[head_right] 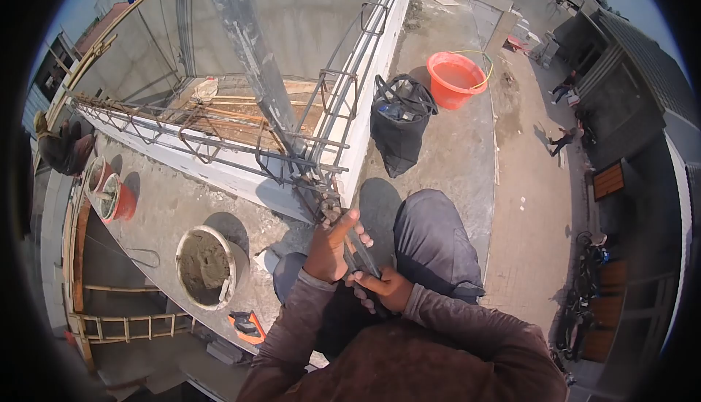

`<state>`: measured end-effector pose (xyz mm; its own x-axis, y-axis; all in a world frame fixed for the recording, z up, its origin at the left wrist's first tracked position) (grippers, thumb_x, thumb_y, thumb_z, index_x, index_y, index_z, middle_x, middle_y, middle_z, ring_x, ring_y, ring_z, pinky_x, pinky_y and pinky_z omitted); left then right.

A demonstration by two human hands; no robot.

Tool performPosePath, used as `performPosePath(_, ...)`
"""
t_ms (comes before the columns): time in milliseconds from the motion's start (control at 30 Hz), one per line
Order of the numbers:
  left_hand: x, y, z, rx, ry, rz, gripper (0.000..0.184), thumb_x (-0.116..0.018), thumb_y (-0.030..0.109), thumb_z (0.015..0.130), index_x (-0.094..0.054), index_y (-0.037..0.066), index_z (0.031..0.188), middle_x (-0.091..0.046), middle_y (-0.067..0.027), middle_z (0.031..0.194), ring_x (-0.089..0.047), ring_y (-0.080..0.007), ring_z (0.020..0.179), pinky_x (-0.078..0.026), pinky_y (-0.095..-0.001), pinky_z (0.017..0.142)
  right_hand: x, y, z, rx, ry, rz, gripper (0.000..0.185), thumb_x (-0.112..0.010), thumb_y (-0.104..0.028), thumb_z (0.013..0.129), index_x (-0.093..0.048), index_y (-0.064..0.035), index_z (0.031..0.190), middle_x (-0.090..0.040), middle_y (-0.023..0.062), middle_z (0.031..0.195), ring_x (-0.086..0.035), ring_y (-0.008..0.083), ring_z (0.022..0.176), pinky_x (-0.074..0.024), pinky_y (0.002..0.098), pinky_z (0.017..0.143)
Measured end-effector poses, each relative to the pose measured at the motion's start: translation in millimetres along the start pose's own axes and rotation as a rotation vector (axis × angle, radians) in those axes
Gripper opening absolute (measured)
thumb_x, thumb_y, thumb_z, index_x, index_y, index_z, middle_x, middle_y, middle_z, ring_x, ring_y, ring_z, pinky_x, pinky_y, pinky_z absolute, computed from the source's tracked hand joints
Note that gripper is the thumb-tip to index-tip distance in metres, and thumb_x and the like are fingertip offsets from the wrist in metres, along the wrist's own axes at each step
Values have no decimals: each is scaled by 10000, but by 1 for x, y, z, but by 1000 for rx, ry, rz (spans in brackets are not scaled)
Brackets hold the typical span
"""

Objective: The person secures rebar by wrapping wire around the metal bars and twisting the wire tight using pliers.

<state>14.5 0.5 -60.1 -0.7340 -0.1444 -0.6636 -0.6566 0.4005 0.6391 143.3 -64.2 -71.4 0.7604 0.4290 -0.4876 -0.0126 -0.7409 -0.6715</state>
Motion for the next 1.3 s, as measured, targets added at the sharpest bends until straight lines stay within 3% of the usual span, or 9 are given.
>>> performPosePath(367, 15, 2, 11, -47, 23, 235, 336, -757, 314, 843, -583, 41, 932, -587, -39, 758, -599, -145, 669, -466, -264, 624, 10, 25, 55, 401, 88, -209, 307, -517, -289, 1020, -526, -65, 811, -499, -9, 644, -470, 81, 541, -375, 255, 513)
performPosePath(467, 8, -9, 7, -215, 88, 276, 391, -755, 337, 849, -570, 21, 984, -574, -39, 803, -563, -130, 683, -473, -275, 660, 18, 33, 53, 405, 178, -266, 233, -549, -240, 995, -517, -51, 864, -548, 57, 664, -543, 193, 555, -432, 321, 550)
performPosePath(533, -2, -13, -12, -514, 320, 468, 365, -704, 331, 896, -558, 60, 1092, -549, -27, 936, -548, -121, 835, -487, -299, 718, 21, 31, 41, 856, 480, -820, 290, -622, -249, 928, -462, -12, 979, -590, 175, 731, -617, 369, 664, -480, 420, 632)
performPosePath(633, -11, -25, -11, -318, 346, 319, 356, -689, 353, 910, -550, 66, 1069, -535, -12, 909, -526, -116, 805, -467, -291, 705, 3, 11, 9, 384, 499, -910, 490, -697, -272, 847, -378, 28, 1066, -588, 281, 818, -619, 493, 813, -486, 490, 711)
performPosePath(800, 2, -30, -1, -1, -151, -370, 255, -594, 341, 976, -508, 102, 1003, -441, 9, 801, -448, -114, 696, -404, -291, 650, -10, -7, -15, 292, 475, -960, 525, -716, -281, 851, -349, 13, 1086, -614, 262, 880, -667, 393, 818, -501, 471, 660)
performPosePath(867, 7, -33, 0, 24, -285, -468, 264, -562, 366, 988, -497, 114, 1028, -447, 12, 809, -440, -114, 697, -396, -289, 656, -10, 6, -8, 306, 197, -126, 417, -634, -221, 926, -352, -16, 1156, -646, 191, 915, -684, 280, 799, -511, 406, 608)
performPosePath(1033, 12, -42, 9, 27, -569, -629, 316, -518, 435, 997, -487, 127, 1061, -462, 20, 814, -455, -114, 708, -395, -307, 663, 4, 43, 4, -41, -77, 180, 222, -540, -159, 976, -459, -61, 1158, -586, 57, 799, -576, 127, 634, -437, 278, 520)
performPosePath(1200, 22, -32, 6, -6, -465, -350, 443, -650, 363, 938, -498, 46, 1208, -557, -41, 976, -552, -186, 875, -474, -366, 800, -10, 36, 8, 53, 70, 97, 111, -526, -174, 977, -551, -73, 1017, -459, -6, 661, -415, 65, 525, -343, 236, 473)
performPosePath(1300, 6, -25, -20, -107, 39, 83, 570, -705, 322, 903, -460, -27, 1280, -565, -77, 1027, -566, -198, 908, -480, -335, 814, -7, 52, 14, 83, 57, 11, 151, -541, -188, 966, -534, -45, 1013, -524, 31, 674, -521, 133, 551, -409, 309, 480)
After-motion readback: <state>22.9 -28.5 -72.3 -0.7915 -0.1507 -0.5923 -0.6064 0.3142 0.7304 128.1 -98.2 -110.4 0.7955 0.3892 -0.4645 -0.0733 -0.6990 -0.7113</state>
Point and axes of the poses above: each hand's wrist, its own z-axis towards the middle knuckle, its own x-axis out of the back of the hand, y = z × x, the point moved 4 cm from there along z, towards the middle knuckle
